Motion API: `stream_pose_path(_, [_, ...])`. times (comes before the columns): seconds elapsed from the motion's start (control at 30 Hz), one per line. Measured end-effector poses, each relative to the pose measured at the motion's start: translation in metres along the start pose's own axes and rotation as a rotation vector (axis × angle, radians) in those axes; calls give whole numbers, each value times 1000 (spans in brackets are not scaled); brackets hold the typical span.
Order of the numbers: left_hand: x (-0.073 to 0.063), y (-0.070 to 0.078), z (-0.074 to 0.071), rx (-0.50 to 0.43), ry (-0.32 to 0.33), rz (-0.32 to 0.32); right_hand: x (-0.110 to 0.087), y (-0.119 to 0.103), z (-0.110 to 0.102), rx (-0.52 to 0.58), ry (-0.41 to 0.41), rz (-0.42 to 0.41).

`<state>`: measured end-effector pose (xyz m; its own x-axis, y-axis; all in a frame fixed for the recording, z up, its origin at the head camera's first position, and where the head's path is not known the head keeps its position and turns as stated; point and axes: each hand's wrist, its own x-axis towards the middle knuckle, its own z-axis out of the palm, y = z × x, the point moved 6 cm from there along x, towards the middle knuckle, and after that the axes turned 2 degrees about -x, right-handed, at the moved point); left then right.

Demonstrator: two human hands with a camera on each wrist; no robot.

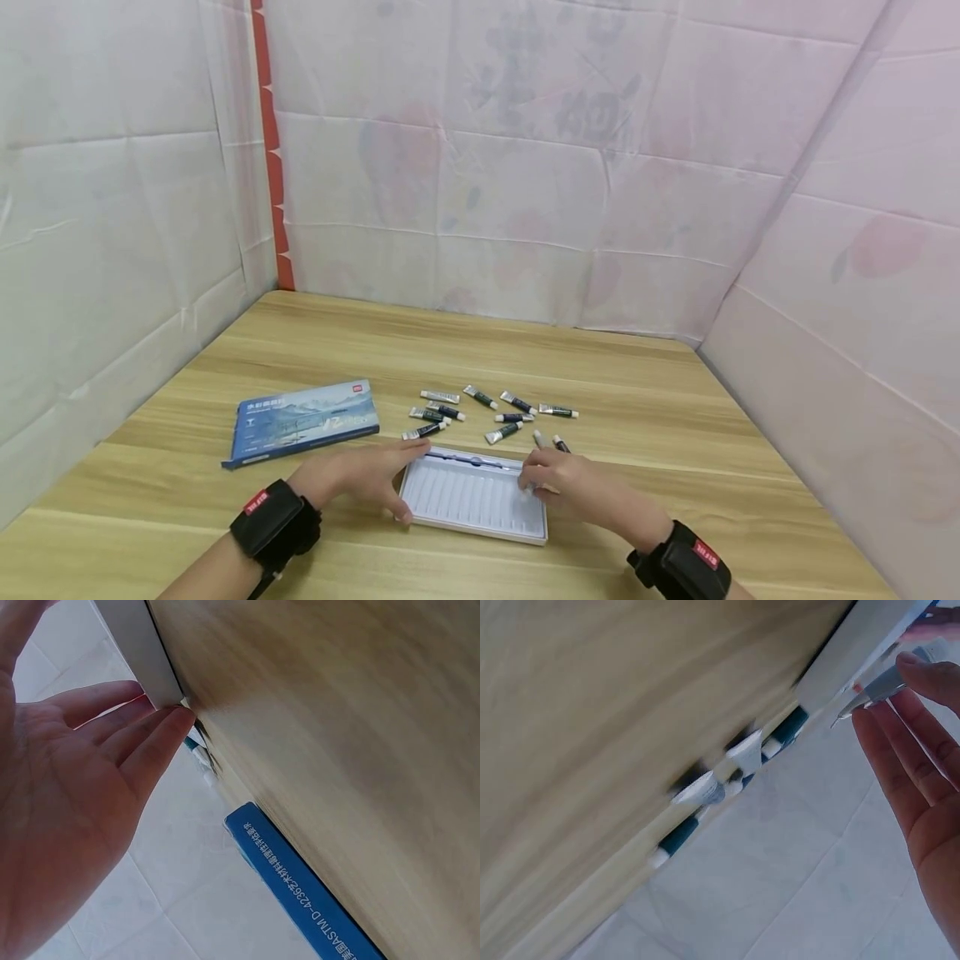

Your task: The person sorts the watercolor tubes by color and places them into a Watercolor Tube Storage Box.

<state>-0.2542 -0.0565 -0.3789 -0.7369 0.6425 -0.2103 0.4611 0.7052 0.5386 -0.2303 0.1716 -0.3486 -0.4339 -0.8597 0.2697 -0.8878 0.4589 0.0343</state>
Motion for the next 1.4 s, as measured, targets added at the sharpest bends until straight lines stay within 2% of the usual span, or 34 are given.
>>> stream_pose_path(0.2, [0, 1, 0, -14, -2, -12, 1, -12, 6, -9, -22, -47])
stream_pose_path(0.3, [1, 1, 0, -3, -2, -17, 0, -16, 8, 19, -39, -58])
stream_pose_path(0.53, [2, 0, 0, 13, -1, -9, -3, -16, 10, 66, -89, -36])
stream_pose_path(0.87, [1, 2, -1, 8, -2, -5, -5, -11, 10, 168, -90, -26])
stream_pose_path(1.13, [2, 1, -2, 15, -8, -16, 1, -7, 9, 186, -84, -5])
stream_pose_path(1.23, [2, 1, -1, 4, -10, -13, 6, 9, 1, 145, -21, 89])
stream_pose_path(1.33, [3, 1, 0, -5, -11, -19, 9, 34, -6, 62, 39, 285])
stream_pose_path(1.4, [3, 0, 1, -9, -10, -22, 10, 51, -4, 27, 29, 422])
